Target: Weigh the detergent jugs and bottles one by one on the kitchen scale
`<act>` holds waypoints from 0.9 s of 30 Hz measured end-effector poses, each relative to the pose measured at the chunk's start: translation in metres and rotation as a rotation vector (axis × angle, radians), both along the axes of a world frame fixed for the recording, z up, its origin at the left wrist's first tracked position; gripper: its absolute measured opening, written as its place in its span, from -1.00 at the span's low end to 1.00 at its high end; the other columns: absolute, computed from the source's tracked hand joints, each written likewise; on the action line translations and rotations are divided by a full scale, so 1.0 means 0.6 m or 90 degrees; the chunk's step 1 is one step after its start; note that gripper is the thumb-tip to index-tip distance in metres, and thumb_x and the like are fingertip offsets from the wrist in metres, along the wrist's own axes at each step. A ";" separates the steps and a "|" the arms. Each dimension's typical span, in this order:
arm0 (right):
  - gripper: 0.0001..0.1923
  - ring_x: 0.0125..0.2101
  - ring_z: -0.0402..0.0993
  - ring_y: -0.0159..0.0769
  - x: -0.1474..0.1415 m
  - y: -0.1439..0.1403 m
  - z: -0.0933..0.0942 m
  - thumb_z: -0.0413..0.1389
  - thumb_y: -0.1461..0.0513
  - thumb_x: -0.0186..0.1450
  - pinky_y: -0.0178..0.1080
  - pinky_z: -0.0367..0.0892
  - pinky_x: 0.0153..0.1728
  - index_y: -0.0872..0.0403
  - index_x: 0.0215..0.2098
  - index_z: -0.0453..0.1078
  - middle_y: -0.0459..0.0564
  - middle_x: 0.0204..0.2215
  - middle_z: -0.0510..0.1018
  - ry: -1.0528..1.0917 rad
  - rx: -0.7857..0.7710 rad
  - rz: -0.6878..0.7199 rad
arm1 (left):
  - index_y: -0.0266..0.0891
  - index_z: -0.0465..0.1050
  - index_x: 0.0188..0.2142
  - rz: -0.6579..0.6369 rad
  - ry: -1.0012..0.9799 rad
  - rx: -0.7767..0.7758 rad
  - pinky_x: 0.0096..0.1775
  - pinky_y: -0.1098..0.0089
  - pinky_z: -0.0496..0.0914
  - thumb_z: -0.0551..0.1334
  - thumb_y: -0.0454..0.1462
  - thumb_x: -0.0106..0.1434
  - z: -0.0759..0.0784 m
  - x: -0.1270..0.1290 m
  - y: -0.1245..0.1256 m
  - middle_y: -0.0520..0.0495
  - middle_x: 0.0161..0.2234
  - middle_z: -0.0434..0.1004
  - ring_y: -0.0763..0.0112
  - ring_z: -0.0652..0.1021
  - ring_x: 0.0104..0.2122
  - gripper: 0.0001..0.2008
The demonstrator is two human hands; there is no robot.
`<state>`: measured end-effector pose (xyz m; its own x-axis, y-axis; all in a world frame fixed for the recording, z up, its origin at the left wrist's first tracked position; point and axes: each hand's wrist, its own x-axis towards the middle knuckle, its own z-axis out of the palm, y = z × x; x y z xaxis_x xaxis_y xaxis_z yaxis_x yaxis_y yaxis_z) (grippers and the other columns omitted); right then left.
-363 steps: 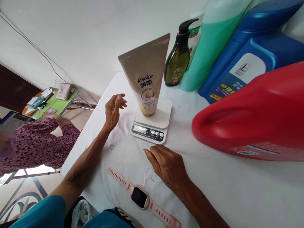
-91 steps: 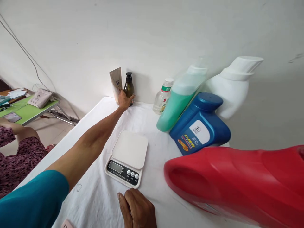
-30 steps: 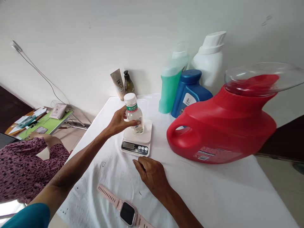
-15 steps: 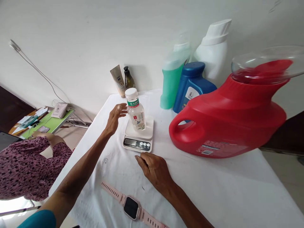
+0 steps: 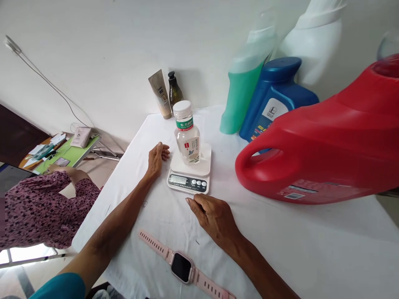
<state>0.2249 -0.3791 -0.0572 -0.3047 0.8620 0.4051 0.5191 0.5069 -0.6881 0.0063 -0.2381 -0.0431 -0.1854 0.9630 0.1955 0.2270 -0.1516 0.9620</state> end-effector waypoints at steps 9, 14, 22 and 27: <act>-0.55 -0.61 0.14 -0.43 0.001 -0.002 0.001 -0.03 0.06 0.50 -0.29 0.09 -0.51 0.02 -0.53 0.08 -0.17 -0.63 0.25 -0.011 -0.002 0.003 | -0.24 0.50 -0.32 -0.009 0.015 -0.007 -0.39 0.40 0.37 0.02 0.22 0.36 -0.013 -0.006 0.005 -0.05 -0.46 0.49 0.46 0.48 -0.49 -0.39; -0.55 -0.61 0.13 -0.45 0.003 -0.003 0.006 -0.02 0.08 0.50 -0.31 0.07 -0.51 0.03 -0.52 0.05 -0.19 -0.63 0.23 -0.014 0.002 0.003 | -0.25 0.51 -0.31 -0.010 0.040 -0.014 -0.38 0.39 0.38 0.00 0.23 0.37 -0.012 -0.005 0.006 -0.07 -0.45 0.50 0.45 0.49 -0.49 -0.37; -0.56 -0.62 0.12 -0.46 0.002 -0.002 0.000 -0.02 0.10 0.50 -0.32 0.06 -0.51 0.04 -0.52 0.08 -0.20 -0.63 0.23 -0.008 0.025 0.005 | -0.24 0.50 -0.32 -0.013 0.051 -0.017 -0.36 0.38 0.36 0.02 0.20 0.38 -0.012 -0.005 0.005 -0.05 -0.45 0.50 0.45 0.49 -0.48 -0.41; -0.56 -0.62 0.12 -0.46 0.003 -0.003 -0.002 -0.01 0.09 0.50 -0.32 0.07 -0.51 0.04 -0.52 0.09 -0.20 -0.63 0.22 -0.007 0.020 0.006 | -0.24 0.49 -0.32 -0.019 0.057 -0.026 -0.35 0.37 0.37 0.02 0.19 0.38 -0.009 -0.005 0.003 -0.06 -0.42 0.51 0.45 0.49 -0.47 -0.42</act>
